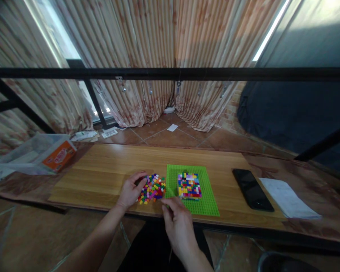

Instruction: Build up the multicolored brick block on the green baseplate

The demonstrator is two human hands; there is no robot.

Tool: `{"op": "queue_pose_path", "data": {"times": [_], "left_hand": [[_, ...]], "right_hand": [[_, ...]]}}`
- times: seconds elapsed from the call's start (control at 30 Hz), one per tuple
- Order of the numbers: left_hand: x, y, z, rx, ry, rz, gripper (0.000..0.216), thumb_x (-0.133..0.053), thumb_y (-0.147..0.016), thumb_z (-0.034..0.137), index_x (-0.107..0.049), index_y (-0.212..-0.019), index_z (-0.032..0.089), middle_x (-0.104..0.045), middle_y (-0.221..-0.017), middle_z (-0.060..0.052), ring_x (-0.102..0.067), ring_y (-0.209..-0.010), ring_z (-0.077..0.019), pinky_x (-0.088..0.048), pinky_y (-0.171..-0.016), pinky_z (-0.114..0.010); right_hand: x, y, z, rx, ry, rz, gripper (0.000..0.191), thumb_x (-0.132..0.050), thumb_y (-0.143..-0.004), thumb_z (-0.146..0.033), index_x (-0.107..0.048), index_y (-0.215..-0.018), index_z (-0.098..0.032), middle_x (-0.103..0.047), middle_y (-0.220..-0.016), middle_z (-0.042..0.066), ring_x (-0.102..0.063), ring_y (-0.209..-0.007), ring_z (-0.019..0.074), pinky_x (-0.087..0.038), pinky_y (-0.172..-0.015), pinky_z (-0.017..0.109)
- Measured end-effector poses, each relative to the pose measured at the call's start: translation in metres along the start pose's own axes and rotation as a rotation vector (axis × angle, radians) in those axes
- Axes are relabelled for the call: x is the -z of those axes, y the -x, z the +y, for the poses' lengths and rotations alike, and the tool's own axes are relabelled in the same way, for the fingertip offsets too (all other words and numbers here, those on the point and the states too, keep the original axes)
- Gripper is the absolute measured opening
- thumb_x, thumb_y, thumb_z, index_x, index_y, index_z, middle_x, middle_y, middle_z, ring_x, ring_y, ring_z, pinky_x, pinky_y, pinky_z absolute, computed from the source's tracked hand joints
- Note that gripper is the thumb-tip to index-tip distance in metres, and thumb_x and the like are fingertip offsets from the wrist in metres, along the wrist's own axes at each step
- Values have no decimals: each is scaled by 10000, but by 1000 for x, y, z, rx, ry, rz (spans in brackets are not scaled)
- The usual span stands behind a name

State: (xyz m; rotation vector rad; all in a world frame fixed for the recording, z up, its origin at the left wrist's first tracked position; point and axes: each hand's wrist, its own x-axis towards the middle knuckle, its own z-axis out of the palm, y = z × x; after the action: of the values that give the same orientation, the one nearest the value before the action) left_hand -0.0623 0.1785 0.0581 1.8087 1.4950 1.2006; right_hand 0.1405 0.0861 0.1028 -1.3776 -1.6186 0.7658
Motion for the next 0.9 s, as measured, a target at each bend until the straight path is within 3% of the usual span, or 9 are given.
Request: {"op": "queue_pose_path", "data": {"times": [0.17, 0.43, 0.9], "left_hand": [[1, 1, 6, 0, -14, 2, 214, -556, -829, 290, -683, -978, 204, -680, -1076, -64, -611, -1035, -191, -467, -955, -361], [1, 1, 7, 8, -16, 16, 200, -556, -824, 263, -684, -968, 209, -682, -1070, -57, -612, -1031, -189, -466, -956, -367], [0, 0, 7, 1, -13, 21, 196, -552, -815, 238, -685, -957, 215, -689, -1039, -45, -618, -1008, -183, -478, -939, -361]], "right_hand": [[-32, -3, 7, 45, 209, -65, 226, -442, -877, -213, -660, -933, -234, -654, -920, 47, -628, -841, 170, -482, -757, 281], [-48, -18, 3, -12, 555, -101, 204, -537, -837, -280, -633, -1016, -257, -646, -962, 45, -618, -852, 206, -468, -716, 305], [-47, -21, 13, 42, 536, -67, 307, -386, -880, -148, -628, -1050, -232, -634, -963, 74, -609, -846, 192, -457, -705, 288]]}}
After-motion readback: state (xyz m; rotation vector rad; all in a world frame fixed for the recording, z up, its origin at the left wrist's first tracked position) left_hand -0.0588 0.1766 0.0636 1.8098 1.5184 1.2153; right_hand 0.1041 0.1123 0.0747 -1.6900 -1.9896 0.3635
